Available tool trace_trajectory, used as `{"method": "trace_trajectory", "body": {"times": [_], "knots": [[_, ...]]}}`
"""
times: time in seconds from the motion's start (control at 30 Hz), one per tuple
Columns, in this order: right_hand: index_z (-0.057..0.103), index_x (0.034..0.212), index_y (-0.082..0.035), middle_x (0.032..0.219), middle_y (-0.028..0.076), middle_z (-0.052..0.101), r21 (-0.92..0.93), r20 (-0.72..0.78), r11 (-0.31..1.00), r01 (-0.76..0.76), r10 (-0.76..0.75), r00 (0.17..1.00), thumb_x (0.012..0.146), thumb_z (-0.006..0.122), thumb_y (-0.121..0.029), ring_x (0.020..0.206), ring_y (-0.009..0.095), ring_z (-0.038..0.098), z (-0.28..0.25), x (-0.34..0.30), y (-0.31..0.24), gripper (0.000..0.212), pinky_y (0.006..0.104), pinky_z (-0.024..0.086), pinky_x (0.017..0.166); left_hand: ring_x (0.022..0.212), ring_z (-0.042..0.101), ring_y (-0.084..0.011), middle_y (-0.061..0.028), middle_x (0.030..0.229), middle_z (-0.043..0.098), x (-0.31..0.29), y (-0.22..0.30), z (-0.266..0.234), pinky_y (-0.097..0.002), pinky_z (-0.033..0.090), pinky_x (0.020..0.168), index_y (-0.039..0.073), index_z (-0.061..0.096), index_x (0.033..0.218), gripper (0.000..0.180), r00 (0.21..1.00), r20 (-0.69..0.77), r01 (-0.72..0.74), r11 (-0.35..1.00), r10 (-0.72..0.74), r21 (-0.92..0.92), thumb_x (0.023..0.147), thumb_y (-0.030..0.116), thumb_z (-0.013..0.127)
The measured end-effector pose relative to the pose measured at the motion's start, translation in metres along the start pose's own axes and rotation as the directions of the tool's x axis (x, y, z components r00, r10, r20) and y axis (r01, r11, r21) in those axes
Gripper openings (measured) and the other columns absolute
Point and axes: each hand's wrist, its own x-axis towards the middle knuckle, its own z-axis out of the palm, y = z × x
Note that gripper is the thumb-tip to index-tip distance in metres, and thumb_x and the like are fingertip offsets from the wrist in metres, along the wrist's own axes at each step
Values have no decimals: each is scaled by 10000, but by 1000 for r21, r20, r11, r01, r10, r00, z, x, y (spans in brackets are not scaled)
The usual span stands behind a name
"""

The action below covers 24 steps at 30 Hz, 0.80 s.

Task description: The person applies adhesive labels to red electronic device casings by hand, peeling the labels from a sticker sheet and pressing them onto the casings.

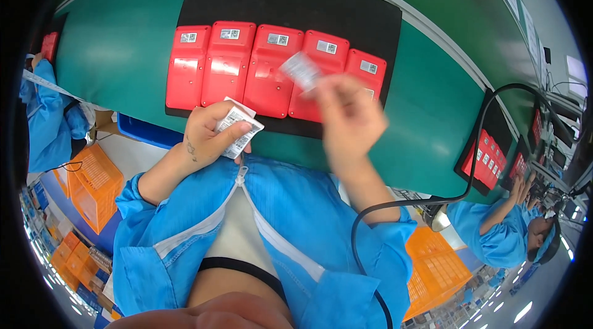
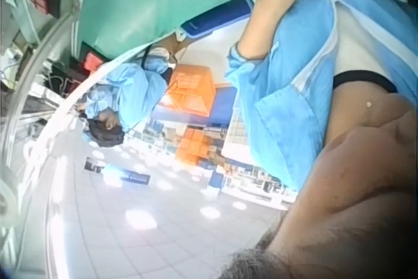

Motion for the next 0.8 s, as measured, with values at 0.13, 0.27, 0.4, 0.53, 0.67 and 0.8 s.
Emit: {"method": "trace_trajectory", "body": {"times": [0.13,0.27,0.4,0.53,0.67,0.8], "knots": [[573,781,31,644,78,589,-72,94,929,-362,368,925,749,606,-30,553,103,578,-33,34,5,77,199,470,516,658,610,-153,-91,762,630,1,3,-12,-202,446,543,34,623,845,155,986,37,-165,967,161,193,741,149,630],[575,771,33,611,66,583,-149,96,919,-366,382,919,739,620,-41,515,93,565,-32,33,5,92,184,454,479,707,611,-156,-88,831,624,3,9,-10,-212,465,588,40,621,883,151,992,1,-125,985,126,118,745,101,614],[595,771,38,595,64,579,-205,97,905,-372,397,913,738,617,-28,495,73,544,-29,31,4,77,162,426,461,717,608,-160,-103,854,597,2,14,-10,-217,492,568,44,572,911,145,999,-39,-11,1000,10,-13,771,80,585],[600,772,35,593,61,578,-227,102,902,-368,397,912,736,623,-35,490,69,538,-30,31,2,81,155,418,460,714,605,-157,-94,811,578,3,15,-11,-223,494,556,58,519,909,118,998,-46,-35,997,32,-66,805,106,548],[600,773,34,595,60,579,-247,102,898,-363,397,912,736,625,-39,490,68,537,-30,32,2,86,156,417,460,703,603,-150,-89,803,572,3,13,-13,-223,494,549,61,516,915,114,998,-46,-42,991,36,-131,818,120,530],[587,741,16,597,60,578,-298,110,882,-364,411,905,739,626,-62,500,81,550,-28,34,2,87,174,428,457,691,603,-142,-93,791,573,4,10,-16,-216,488,523,52,520,906,111,998,-15,-60,980,58,-188,827,130,516]]}}
